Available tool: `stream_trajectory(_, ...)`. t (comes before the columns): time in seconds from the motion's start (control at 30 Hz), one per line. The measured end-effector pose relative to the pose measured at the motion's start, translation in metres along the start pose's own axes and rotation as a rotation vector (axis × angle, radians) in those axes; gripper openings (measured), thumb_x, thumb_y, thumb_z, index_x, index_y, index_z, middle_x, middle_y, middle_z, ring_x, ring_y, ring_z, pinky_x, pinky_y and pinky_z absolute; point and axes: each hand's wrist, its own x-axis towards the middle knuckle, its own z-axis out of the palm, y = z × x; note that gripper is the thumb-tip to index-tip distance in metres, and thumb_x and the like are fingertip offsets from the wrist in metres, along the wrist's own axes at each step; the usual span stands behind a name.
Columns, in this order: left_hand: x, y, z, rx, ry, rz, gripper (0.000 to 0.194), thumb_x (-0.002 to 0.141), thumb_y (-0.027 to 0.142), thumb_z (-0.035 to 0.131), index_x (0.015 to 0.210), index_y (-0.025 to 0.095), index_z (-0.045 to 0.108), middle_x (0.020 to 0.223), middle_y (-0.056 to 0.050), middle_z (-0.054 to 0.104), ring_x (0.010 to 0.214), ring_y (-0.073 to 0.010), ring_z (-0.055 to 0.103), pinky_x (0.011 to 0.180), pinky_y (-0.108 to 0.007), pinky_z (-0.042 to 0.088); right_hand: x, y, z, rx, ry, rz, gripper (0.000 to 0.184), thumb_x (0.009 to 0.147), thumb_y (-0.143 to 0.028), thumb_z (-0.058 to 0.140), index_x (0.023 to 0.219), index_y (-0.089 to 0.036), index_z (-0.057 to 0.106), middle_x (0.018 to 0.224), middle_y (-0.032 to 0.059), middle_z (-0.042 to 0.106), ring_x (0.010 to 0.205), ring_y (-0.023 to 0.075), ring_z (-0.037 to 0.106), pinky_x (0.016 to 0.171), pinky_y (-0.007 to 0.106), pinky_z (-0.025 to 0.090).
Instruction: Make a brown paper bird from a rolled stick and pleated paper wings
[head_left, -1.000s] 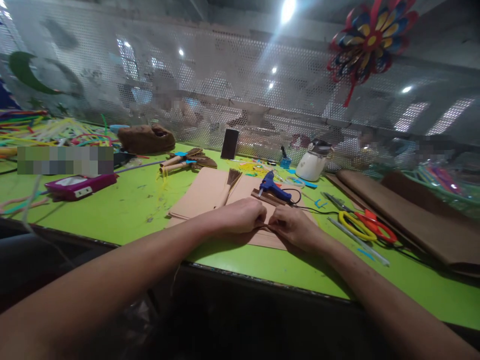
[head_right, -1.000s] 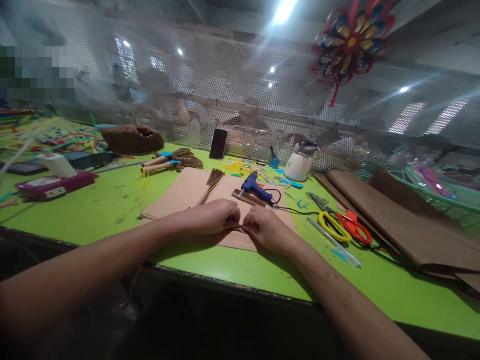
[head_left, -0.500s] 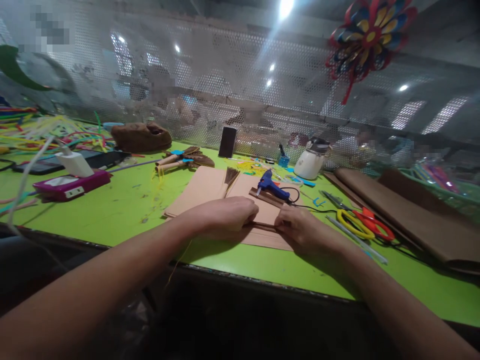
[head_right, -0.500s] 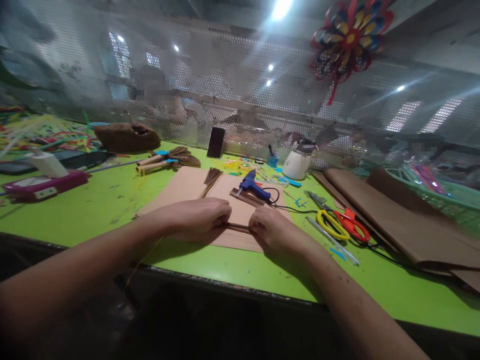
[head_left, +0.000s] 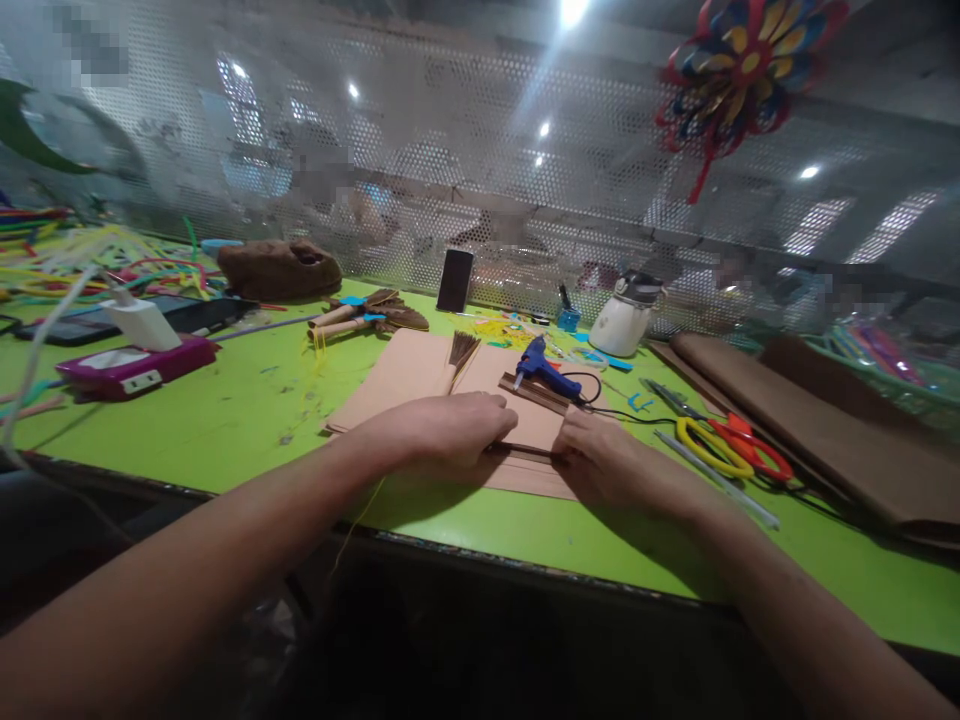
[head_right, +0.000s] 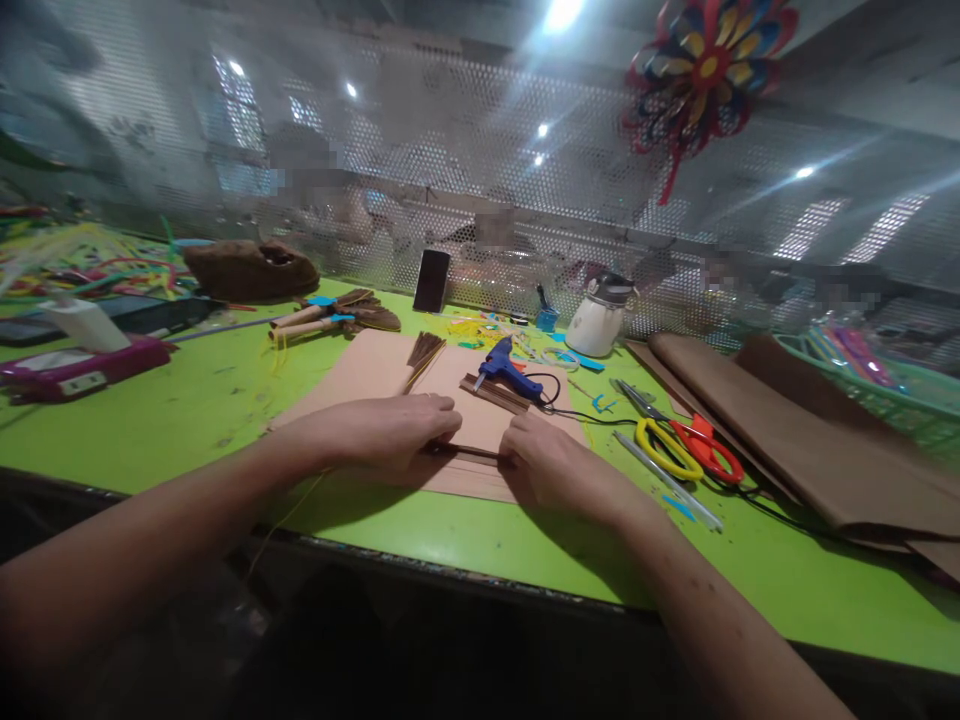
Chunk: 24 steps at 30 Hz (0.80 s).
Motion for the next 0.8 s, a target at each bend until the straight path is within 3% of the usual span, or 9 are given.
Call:
stream_trajectory(0.23,0.005,0.009,0.002,0.141,0.020,0.052,0.019,0.081,0.026,0.044,0.083,0.013,0.058,0.077,-0.009,0.058,0.071,-0.0186,0.052,0.062,-0.028,0.038,-0.003,0.007,0.005,-0.038,-0.006,-0.020,0.011,0.076,-0.010,0.050,0.079,-0.018,0.058,0.079,0.0042,0.057,0.075,0.0157,0.049,0.065,0.027,0.039)
stream_trajectory(0.47,0.004,0.017,0.007,0.157,0.103,0.071,0.020,0.083,0.026,0.043,0.080,0.014,0.059,0.079,-0.009,0.058,0.073,-0.0204,0.052,0.065,-0.031,0.037,-0.005,0.001,0.009,-0.129,0.013,-0.073,0.014,0.077,-0.013,0.050,0.066,-0.018,0.057,0.073,0.0038,0.053,0.069,0.0146,0.046,0.060,0.027,0.036)
stream_trajectory(0.63,0.006,0.011,0.005,-0.005,0.094,0.003,0.021,0.079,0.028,0.045,0.080,0.015,0.062,0.076,-0.009,0.060,0.067,-0.0184,0.051,0.062,-0.030,0.035,-0.007,-0.009,0.017,-0.228,0.084,-0.051,0.014,0.077,-0.011,0.049,0.066,-0.017,0.054,0.071,0.0051,0.051,0.072,0.0175,0.046,0.063,0.030,0.036)
stream_trajectory(0.8,0.010,0.014,-0.002,-0.294,0.046,-0.121,0.038,0.086,0.037,0.038,0.069,0.013,0.061,0.068,-0.007,0.060,0.057,-0.0134,0.043,0.056,-0.027,0.030,-0.004,-0.012,0.017,-0.233,0.186,-0.102,0.014,0.079,-0.012,0.049,0.066,-0.017,0.052,0.072,0.0060,0.050,0.071,0.0180,0.044,0.062,0.031,0.037)
